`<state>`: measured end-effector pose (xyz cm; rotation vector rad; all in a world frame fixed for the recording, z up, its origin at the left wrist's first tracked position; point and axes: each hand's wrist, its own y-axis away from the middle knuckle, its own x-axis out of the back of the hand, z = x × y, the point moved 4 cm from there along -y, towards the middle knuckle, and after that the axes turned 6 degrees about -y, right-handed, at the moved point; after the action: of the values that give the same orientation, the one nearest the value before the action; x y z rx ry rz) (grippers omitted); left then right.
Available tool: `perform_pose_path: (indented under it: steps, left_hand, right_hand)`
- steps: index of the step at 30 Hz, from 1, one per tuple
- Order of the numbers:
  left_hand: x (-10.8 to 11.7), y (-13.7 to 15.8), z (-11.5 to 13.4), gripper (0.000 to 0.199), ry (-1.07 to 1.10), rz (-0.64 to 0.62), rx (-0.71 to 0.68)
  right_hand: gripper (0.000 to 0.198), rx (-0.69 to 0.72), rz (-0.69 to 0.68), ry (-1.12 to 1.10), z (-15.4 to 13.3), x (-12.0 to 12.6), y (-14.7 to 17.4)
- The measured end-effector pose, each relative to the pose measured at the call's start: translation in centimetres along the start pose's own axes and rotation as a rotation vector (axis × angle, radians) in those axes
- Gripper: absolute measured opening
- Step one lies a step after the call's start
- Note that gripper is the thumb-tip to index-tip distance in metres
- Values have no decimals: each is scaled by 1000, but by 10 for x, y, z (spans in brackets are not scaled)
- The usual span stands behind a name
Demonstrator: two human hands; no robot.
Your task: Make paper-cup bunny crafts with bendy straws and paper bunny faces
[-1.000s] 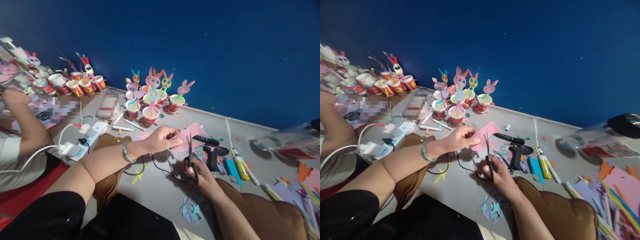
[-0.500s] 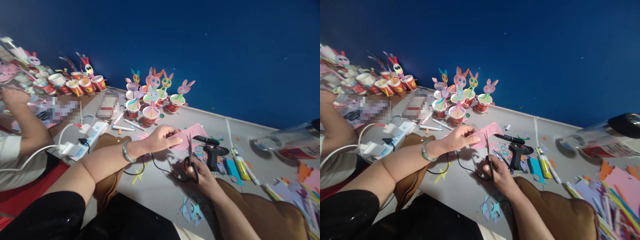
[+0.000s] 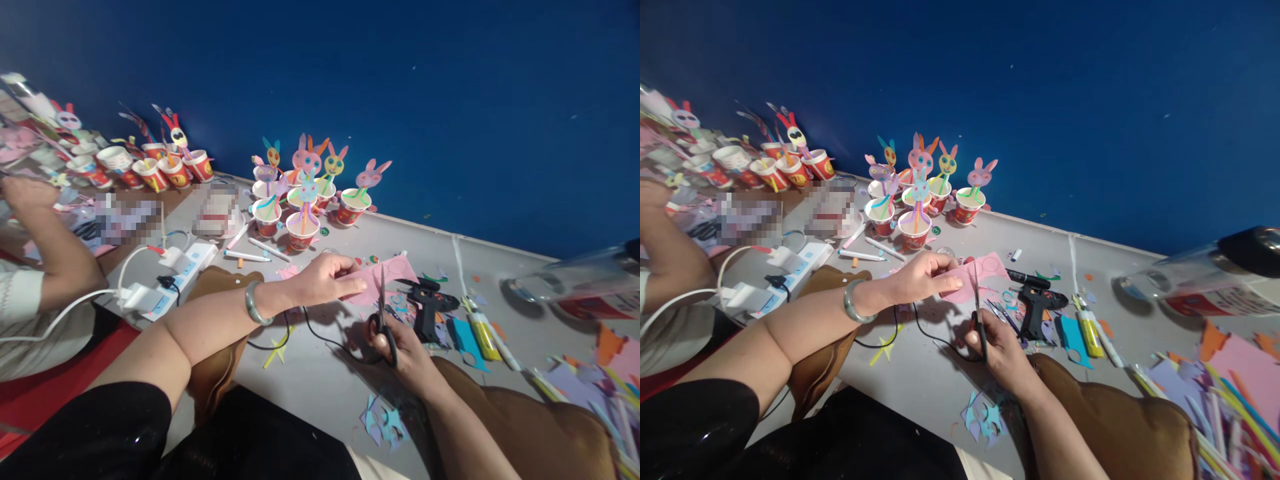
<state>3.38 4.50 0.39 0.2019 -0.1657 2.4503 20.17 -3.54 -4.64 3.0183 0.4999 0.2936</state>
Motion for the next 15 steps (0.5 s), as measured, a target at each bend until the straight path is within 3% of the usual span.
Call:
perform_pose_path:
  steps: [15]
  left_hand:
    - [5,0,-2,32,-62,56,-54]
  right_hand:
    - [69,-26,14,71,1,1,0]
